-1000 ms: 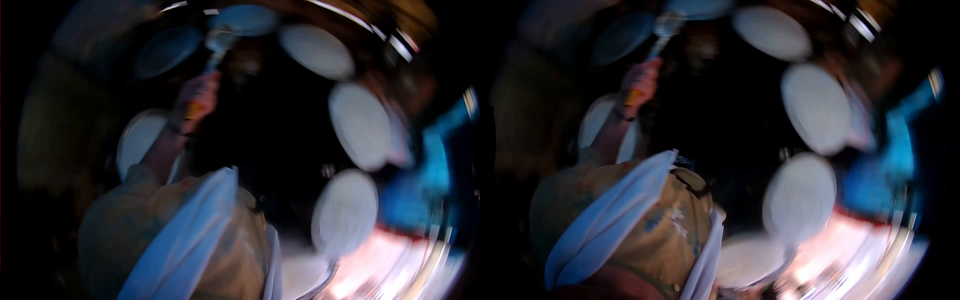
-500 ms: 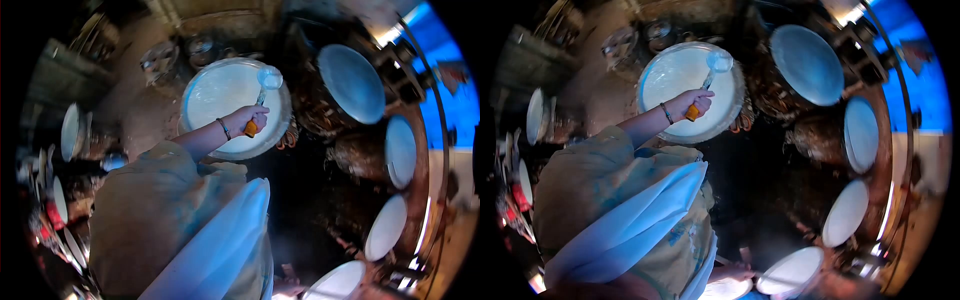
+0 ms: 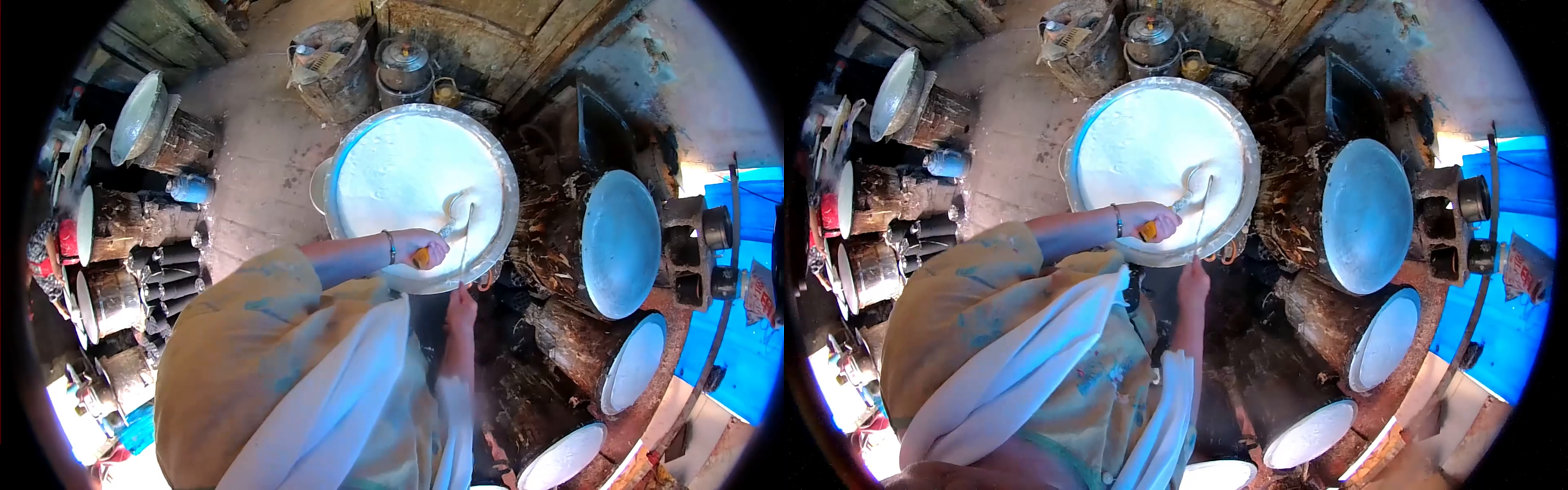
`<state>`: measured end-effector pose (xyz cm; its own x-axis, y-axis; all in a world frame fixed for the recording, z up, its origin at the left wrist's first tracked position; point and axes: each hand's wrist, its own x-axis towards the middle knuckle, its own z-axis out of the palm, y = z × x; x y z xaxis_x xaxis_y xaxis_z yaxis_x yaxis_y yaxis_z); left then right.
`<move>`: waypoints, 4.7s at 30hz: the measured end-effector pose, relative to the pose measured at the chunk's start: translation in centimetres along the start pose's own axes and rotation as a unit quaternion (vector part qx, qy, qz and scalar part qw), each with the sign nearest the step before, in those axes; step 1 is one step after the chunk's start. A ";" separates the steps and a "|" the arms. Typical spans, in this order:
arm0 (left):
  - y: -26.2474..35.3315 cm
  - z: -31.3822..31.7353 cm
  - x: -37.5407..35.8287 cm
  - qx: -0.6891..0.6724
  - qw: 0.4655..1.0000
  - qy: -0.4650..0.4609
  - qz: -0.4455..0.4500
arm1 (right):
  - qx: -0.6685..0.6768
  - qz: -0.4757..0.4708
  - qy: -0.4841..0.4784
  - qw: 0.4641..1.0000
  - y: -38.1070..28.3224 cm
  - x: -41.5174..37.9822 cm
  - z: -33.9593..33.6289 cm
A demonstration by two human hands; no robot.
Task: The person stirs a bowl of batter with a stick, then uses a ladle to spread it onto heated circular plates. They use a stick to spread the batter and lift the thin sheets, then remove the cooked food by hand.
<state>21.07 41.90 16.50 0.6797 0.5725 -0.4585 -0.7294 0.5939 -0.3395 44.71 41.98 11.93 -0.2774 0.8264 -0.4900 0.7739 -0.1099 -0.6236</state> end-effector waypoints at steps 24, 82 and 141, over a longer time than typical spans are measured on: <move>-11.0 30.0 -12.6 0.397 0.804 -0.240 0.371 | 0.321 -0.374 -0.025 0.870 -24.7 -4.8 -23.7; 1.2 35.9 30.0 0.875 0.201 0.162 0.409 | 0.699 0.037 0.333 0.632 -2.7 6.9 -31.5; -10.2 22.9 0.6 0.257 0.864 -0.024 0.432 | 0.395 -0.050 -0.063 0.915 3.1 14.7 -42.2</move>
<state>30.73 49.09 38.50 -0.0910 0.9430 -0.3200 -0.8433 0.0980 0.5285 67.07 77.07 28.54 -0.4263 0.7894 -0.4416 0.1021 -0.4431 -0.8906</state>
